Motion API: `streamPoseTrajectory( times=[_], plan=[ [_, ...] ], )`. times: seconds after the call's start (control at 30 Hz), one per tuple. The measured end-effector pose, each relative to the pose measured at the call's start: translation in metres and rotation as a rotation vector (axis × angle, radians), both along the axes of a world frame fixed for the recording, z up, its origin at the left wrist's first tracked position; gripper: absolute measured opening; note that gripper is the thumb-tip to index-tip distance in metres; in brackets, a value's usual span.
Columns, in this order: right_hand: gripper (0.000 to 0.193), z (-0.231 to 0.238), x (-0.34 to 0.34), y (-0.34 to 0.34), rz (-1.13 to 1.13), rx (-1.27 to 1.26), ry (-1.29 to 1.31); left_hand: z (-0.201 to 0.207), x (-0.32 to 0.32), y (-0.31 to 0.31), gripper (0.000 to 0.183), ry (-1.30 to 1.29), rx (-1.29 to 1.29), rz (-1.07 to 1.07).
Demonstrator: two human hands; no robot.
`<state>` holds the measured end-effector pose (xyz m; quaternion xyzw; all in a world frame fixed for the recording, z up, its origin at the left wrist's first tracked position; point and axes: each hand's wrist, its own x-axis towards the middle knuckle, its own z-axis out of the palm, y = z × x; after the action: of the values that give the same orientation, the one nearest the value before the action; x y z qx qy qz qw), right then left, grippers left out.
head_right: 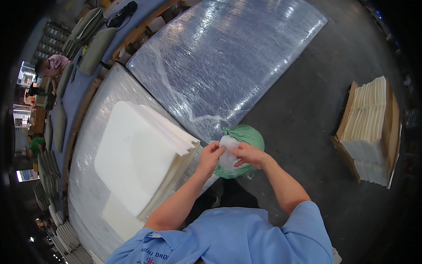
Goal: The person repeatedly picks up white pillow covers, opens them, and inserts white foam inserts by hand. The person then folds the covers closed and stacks the finished pillows. The person also pulls loose white filling from a green bag and places it onto foam pieces.
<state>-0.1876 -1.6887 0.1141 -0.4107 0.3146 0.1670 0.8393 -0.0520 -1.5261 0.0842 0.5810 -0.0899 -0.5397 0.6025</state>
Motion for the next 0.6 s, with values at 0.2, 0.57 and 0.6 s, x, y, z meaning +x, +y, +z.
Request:
streamPoseTrajectory(
  times=[0.2,0.57,0.6],
  plan=[
    [0.046,-0.027,-0.012,0.026,-0.004,-0.139,-0.083,0.033,-0.001,0.005,0.021,0.36,0.04,0.277],
    [0.029,0.019,0.02,0.01,0.034,-0.371,-0.103,0.049,0.003,0.018,0.024,0.167,0.038,0.247],
    [0.028,-0.007,0.019,0.009,0.041,-0.402,-0.13,0.053,0.003,0.017,0.024,0.199,0.046,0.252]
  ],
)
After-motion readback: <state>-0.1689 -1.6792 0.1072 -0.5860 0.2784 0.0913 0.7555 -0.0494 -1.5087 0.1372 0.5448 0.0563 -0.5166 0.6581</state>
